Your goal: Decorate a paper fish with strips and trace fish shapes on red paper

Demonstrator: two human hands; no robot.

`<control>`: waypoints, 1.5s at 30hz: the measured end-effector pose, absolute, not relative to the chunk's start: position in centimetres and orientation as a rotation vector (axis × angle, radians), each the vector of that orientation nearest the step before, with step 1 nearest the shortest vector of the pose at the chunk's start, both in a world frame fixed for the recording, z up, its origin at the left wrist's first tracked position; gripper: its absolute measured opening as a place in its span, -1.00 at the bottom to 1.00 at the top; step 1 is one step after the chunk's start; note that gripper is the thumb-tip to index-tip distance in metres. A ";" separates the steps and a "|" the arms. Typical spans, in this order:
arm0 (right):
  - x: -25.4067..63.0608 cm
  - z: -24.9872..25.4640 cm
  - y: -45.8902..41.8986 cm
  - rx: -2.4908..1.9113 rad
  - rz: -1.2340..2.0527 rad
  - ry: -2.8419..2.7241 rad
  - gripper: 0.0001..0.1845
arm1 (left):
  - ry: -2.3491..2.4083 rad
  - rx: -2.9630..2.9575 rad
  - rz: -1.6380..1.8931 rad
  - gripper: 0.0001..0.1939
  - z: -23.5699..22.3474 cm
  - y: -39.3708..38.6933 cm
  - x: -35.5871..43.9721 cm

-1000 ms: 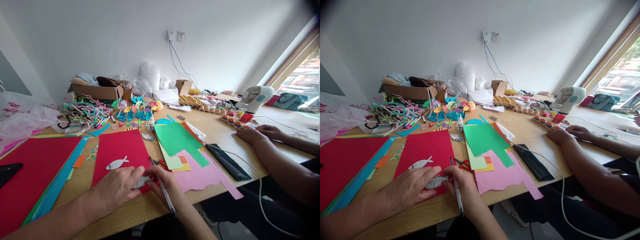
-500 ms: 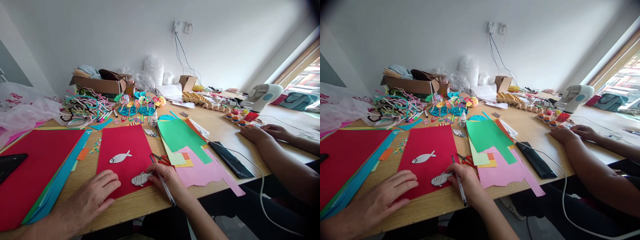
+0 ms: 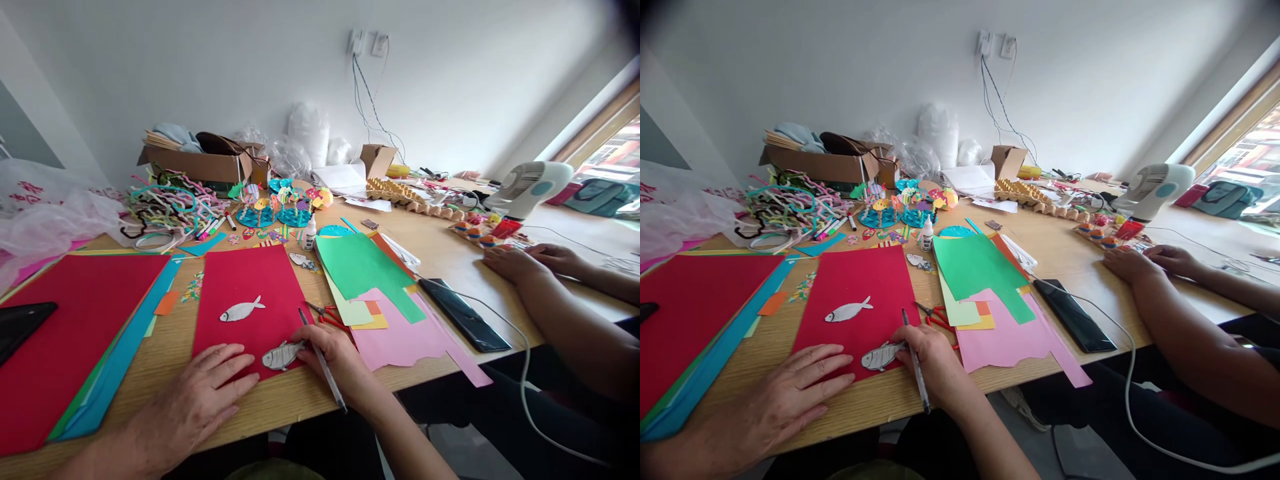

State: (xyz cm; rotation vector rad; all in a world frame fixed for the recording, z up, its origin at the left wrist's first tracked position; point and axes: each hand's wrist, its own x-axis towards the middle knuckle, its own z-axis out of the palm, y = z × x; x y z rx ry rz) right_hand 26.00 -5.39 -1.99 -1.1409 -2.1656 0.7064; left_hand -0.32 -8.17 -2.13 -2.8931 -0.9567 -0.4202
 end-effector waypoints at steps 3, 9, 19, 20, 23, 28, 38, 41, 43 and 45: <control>25.9 -2.1 -5.1 -1.151 0.663 -2.213 -0.77 | -0.892 -2.852 -0.471 -0.58 -2.2 -8.2 -0.7; 25.7 -2.1 -5.0 -1.110 0.605 -2.238 -0.76 | -0.810 -2.802 -0.421 -0.49 -2.5 -7.9 -0.7; 25.5 -2.4 -5.1 -1.064 0.548 -2.237 -0.75 | -0.809 -2.753 -0.385 -0.60 -3.0 -7.8 -0.4; 25.5 -2.4 -5.1 -1.057 0.544 -2.240 -0.75 | -0.805 -2.754 -0.379 -0.60 -3.0 -7.8 -0.4; 25.6 -2.4 -5.1 -1.039 0.542 -2.246 -0.76 | -0.811 -2.748 -0.370 -0.58 -2.9 -8.0 -0.9; 25.6 -2.7 -5.1 -1.031 0.509 -2.244 -0.76 | -0.899 -2.783 -0.402 -0.53 -2.5 -8.8 -2.5; 25.5 -2.7 -5.3 -1.052 0.498 -2.247 -0.79 | -1.037 -2.704 -0.558 -0.62 -2.7 -11.5 -5.1; 25.5 -2.5 -5.3 -1.062 0.526 -2.249 -0.78 | -0.995 -2.657 -0.480 -0.62 -3.2 -12.0 -5.9; 25.5 -2.4 -5.3 -1.068 0.534 -2.253 -0.77 | -0.991 -2.629 -0.460 -0.59 -3.6 -12.3 -6.3; 25.5 -2.3 -5.4 -1.071 0.534 -2.257 -0.77 | -0.987 -2.616 -0.452 -0.56 -3.8 -12.4 -6.4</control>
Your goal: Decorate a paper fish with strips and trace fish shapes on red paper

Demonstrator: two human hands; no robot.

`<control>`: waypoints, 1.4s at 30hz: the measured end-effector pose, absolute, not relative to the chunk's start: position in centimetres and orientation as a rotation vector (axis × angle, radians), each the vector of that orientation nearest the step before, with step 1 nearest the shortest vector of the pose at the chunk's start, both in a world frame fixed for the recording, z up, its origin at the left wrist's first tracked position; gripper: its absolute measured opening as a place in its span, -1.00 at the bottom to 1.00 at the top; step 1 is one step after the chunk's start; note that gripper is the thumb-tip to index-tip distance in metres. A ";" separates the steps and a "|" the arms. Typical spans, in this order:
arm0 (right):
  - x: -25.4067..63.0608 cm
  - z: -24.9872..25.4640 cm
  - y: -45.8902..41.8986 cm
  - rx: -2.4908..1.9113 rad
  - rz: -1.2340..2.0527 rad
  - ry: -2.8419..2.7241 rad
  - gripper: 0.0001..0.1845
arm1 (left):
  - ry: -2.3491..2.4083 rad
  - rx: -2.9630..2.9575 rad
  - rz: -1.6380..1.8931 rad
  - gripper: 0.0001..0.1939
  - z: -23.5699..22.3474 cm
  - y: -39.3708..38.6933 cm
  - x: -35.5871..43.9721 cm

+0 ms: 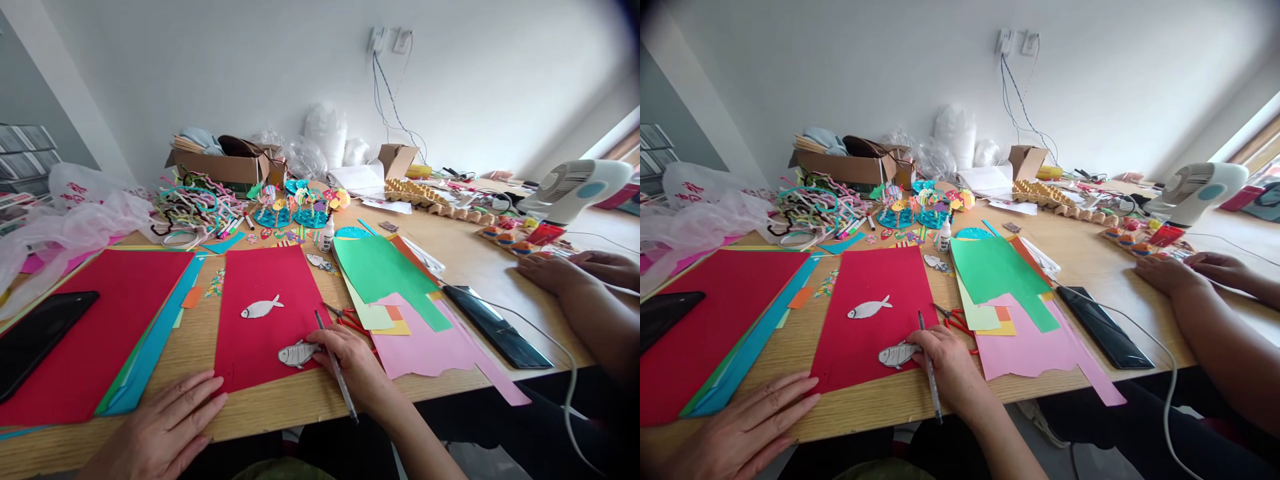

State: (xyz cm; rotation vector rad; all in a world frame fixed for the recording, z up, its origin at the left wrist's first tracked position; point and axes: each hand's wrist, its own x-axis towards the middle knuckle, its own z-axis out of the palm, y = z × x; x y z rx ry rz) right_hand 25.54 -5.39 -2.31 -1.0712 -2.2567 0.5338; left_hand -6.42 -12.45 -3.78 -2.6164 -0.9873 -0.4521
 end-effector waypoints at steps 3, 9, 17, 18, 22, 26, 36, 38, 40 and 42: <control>25.5 -2.3 -5.5 -1.074 0.529 -2.259 -0.78 | -0.982 -2.617 -0.435 -0.53 -3.7 -12.5 -6.3; 25.2 -2.0 -5.5 -1.086 0.511 -2.269 -0.79 | -0.981 -2.620 -0.456 -0.52 -3.6 -12.5 -6.3; 25.1 -2.1 -5.5 -1.059 0.484 -2.285 -0.79 | -0.987 -2.623 -0.370 -0.49 -4.6 -12.5 -7.3; 25.1 -2.2 -5.6 -1.056 0.487 -2.286 -0.80 | -0.987 -2.626 -0.372 -0.49 -4.7 -12.5 -7.4; 25.1 -2.2 -5.7 -1.062 0.497 -2.288 -0.79 | -1.016 -2.642 -0.406 -0.51 -4.8 -12.5 -7.5; 25.2 -2.3 -5.6 -1.054 0.505 -2.302 -0.78 | -1.090 -2.716 -0.467 -0.47 -3.3 -12.0 -6.4; 25.2 -2.3 -5.5 -1.066 0.502 -2.306 -0.75 | -0.898 -3.013 -0.309 -0.39 -0.3 -6.7 0.0; 25.2 -2.3 -5.5 -1.075 0.506 -2.300 -0.74 | -0.861 -3.031 -0.262 -0.44 -0.5 -5.9 0.7; 25.2 -2.3 -5.5 -1.079 0.510 -2.299 -0.74 | -0.812 -3.044 -0.207 -0.45 -0.5 -5.6 1.0; 25.3 -2.3 -5.5 -1.078 0.523 -2.296 -0.74 | -0.817 -3.044 -0.185 -0.45 -0.6 -5.5 1.1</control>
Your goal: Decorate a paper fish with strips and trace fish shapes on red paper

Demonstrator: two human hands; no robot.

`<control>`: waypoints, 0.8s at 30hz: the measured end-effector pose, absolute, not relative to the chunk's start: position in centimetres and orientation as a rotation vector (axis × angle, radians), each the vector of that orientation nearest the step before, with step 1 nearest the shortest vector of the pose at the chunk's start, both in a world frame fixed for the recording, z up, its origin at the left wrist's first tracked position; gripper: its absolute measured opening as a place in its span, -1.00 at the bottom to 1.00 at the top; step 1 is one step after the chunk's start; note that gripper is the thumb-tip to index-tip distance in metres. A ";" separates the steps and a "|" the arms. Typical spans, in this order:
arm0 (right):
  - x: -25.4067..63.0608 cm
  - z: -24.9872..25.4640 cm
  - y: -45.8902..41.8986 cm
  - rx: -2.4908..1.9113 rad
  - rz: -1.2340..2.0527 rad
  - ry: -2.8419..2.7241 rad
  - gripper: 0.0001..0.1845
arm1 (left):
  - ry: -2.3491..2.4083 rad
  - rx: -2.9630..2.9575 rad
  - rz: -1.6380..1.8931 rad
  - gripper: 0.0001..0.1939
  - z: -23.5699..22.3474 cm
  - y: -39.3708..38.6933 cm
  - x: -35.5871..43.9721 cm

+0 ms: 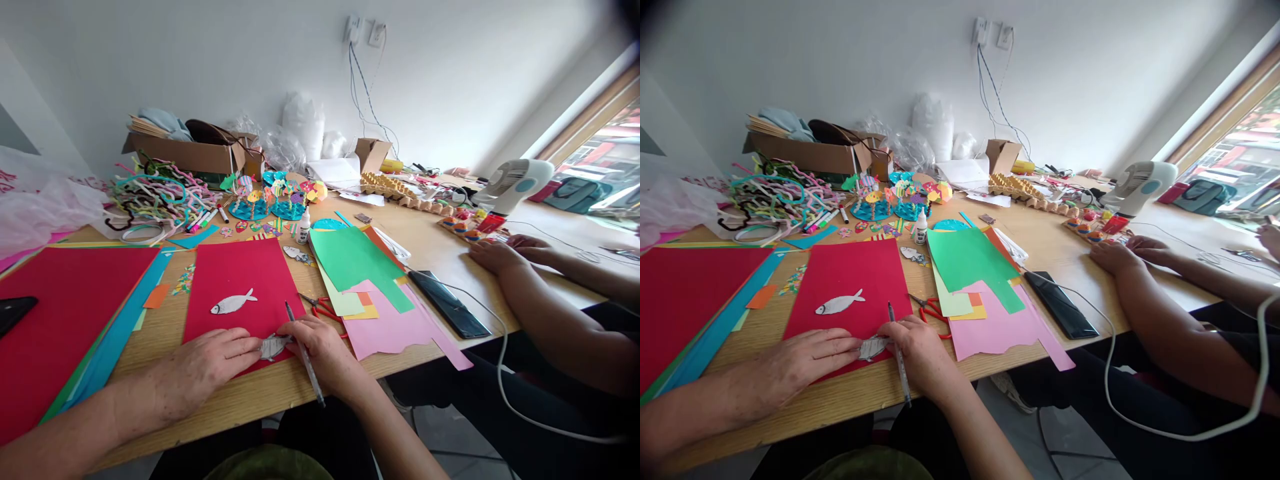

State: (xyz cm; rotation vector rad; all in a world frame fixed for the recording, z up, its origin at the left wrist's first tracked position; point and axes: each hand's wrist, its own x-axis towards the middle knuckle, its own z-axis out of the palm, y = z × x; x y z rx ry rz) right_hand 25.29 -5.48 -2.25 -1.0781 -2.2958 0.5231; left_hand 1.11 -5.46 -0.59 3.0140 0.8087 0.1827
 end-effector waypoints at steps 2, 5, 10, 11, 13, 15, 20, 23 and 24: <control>25.3 -2.2 -5.5 -1.079 0.535 -2.295 -0.75 | 0.813 2.988 0.176 -0.43 -0.6 -5.5 1.0; 25.4 -2.3 -5.4 -1.082 0.540 -2.299 -0.75 | 0.817 2.940 0.175 -0.39 -0.7 -5.5 0.8; 25.5 -2.3 -5.4 -1.069 0.583 -2.268 -0.75 | 0.801 2.916 0.188 -0.36 -1.6 -5.2 0.3; 25.6 -2.3 -5.4 -1.068 0.605 -2.240 -0.77 | 0.795 2.925 0.208 -0.36 -1.8 -5.2 0.2; 25.8 -2.1 -5.5 -1.087 0.633 -2.144 -0.82 | 0.807 2.955 0.260 -0.36 -2.3 -5.2 0.0; 26.0 -2.1 -5.6 -1.117 0.623 -2.033 -0.86 | 0.804 3.003 0.294 -0.36 -2.5 -5.1 -0.1; 26.7 -1.8 -5.9 -1.170 0.535 -1.925 -0.88 | 0.668 3.146 0.264 -0.41 -1.3 -4.9 0.2; 27.2 -1.2 -6.2 -1.136 0.448 -1.759 -0.88 | 0.696 3.108 0.300 -0.41 -1.0 -4.8 0.1; 27.3 -0.9 -6.3 -1.137 0.422 -1.673 -0.89 | 0.698 3.073 0.302 -0.40 -1.0 -4.8 0.1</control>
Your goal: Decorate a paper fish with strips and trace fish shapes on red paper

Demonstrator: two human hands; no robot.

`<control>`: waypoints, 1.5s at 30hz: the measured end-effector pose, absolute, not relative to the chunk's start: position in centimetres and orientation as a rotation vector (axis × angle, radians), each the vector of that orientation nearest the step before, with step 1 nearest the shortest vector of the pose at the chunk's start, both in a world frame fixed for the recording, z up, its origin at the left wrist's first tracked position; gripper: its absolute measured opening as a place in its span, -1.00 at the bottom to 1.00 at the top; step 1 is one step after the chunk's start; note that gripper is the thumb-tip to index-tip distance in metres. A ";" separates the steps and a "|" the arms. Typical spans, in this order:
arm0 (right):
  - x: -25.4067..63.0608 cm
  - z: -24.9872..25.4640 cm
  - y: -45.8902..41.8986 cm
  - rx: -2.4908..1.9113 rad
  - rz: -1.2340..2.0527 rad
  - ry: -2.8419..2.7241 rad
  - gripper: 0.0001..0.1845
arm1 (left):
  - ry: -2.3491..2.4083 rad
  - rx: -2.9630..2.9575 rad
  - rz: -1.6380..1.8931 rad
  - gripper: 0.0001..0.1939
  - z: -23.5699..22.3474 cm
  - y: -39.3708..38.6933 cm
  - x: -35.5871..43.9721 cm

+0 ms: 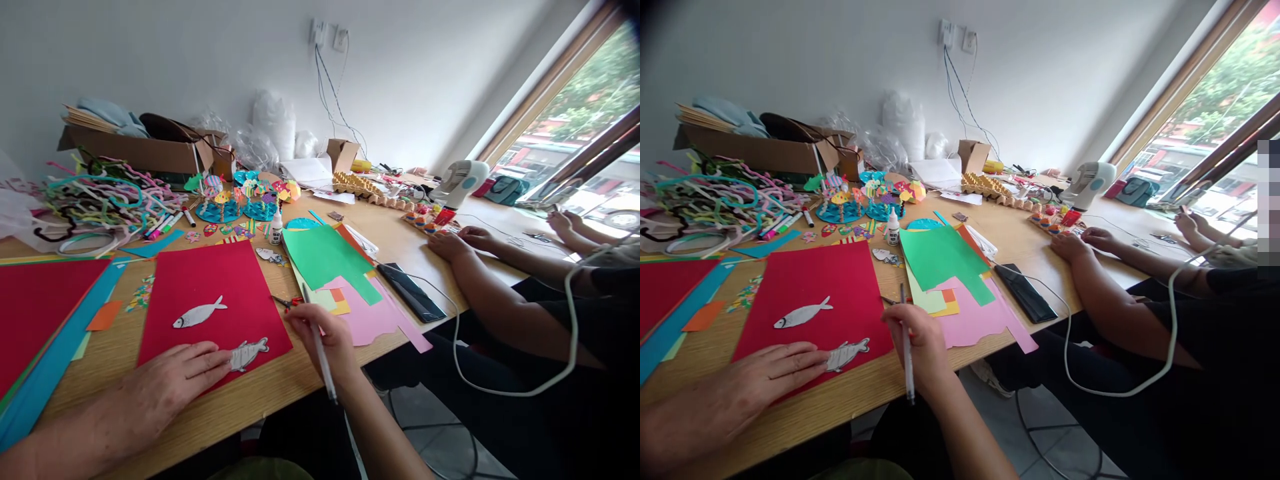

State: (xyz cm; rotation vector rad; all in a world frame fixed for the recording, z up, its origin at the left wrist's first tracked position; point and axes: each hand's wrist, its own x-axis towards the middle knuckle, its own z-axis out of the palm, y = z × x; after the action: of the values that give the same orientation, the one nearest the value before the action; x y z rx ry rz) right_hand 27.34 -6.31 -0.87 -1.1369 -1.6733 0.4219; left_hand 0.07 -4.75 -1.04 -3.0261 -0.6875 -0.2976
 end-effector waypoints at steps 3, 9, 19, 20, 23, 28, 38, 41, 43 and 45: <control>27.8 -0.1 -6.6 -1.166 0.381 -1.497 -0.93 | -0.746 -3.114 -0.319 -0.40 -1.6 -4.6 -0.2; 27.5 -0.9 -6.8 -1.162 0.361 -1.731 -0.89 | -0.770 -3.149 -0.291 -0.41 -2.0 -4.5 -0.3; 24.8 -1.9 -6.8 -1.092 0.441 -2.286 -0.84 | -0.813 -3.115 -0.062 -0.35 -1.6 -4.9 0.0; 24.7 -1.9 -6.7 -1.092 0.434 -2.307 -0.85 | -0.819 -3.123 -0.037 -0.35 -1.7 -4.9 0.0; 24.6 -2.2 -6.6 -1.089 0.430 -2.326 -0.84 | -0.879 -3.134 -0.030 -0.36 -1.7 -4.9 0.3; 24.7 -2.5 -6.6 -1.084 0.502 -2.283 -0.81 | -0.843 -3.240 -0.146 -0.50 -0.7 -4.3 1.1; 24.7 -1.8 -6.7 -1.130 0.672 -2.173 -0.85 | -0.701 -3.430 -0.088 -0.72 2.0 -1.8 3.4; 25.4 -1.1 -6.9 -1.038 0.699 -2.065 -0.78 | -0.716 -3.441 -0.109 -0.72 1.8 -1.7 3.4; 26.1 -0.2 -6.9 -0.981 0.737 -1.971 -0.74 | -0.718 -3.448 -0.121 -0.70 1.6 -1.6 3.4; 26.8 0.8 -6.9 -0.932 0.837 -1.920 -0.73 | -0.711 -3.458 -0.128 -0.68 1.6 -1.4 3.5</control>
State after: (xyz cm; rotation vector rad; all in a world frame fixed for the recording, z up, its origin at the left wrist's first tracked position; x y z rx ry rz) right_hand 26.81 -6.87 0.81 -0.9316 -1.9202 0.8370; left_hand 3.51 -1.45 1.58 -3.4578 -0.7109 -0.1279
